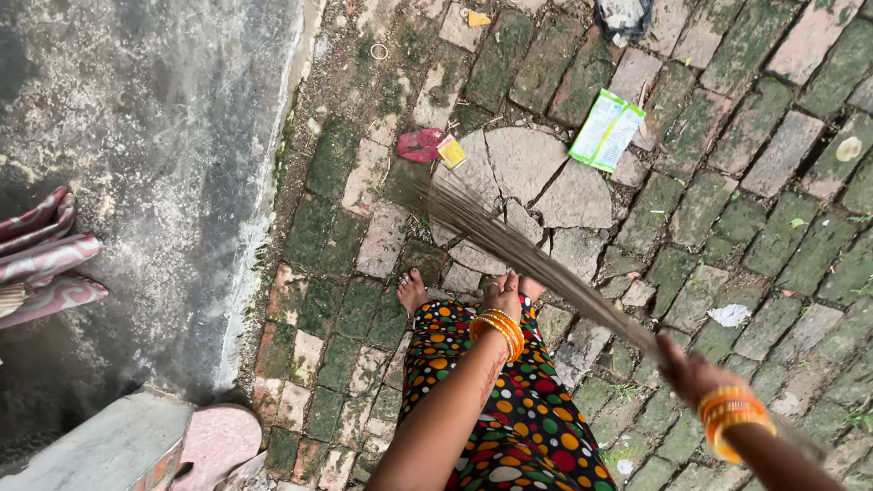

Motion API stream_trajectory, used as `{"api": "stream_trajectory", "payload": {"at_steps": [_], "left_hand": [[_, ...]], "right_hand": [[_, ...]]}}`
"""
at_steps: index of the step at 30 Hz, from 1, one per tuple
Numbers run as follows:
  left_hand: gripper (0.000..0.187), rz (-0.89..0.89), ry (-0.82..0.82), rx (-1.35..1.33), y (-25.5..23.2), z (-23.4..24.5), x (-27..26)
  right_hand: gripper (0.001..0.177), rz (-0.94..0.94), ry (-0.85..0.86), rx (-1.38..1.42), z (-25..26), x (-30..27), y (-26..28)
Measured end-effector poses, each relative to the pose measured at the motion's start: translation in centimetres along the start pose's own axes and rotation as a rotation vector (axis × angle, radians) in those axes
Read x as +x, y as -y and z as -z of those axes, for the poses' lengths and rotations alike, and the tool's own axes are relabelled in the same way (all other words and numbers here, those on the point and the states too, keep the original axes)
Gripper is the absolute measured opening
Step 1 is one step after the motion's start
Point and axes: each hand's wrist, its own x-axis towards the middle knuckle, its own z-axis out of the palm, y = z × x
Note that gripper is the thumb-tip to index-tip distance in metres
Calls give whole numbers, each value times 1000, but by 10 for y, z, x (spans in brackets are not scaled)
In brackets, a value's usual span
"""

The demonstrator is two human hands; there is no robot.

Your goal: The person sweeps a brick courtyard and a nearby dirt area using a bundle of sticks as a broom, moving litter and debris across the ground.

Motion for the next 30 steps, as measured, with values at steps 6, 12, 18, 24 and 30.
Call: {"api": "stream_trajectory", "payload": {"at_steps": [6,12,18,24,30], "left_hand": [[64,-133,203,16,-7,-58,18],[83,-270,572,-51,-82,-92,-65],[84,173,390,-262,-11,-126,-78],[60,214,410,-172,-1,-142,-30],[54,-294,553,-357,-78,-178,-35]], "right_hand": [[60,-183,-400,-144,105,6,-52],[60,-268,-434,69,99,-60,-46],[66,60,-151,151,34,-5,9],[64,51,-88,199,50,63,29],[72,-40,-398,535,70,51,26]]}}
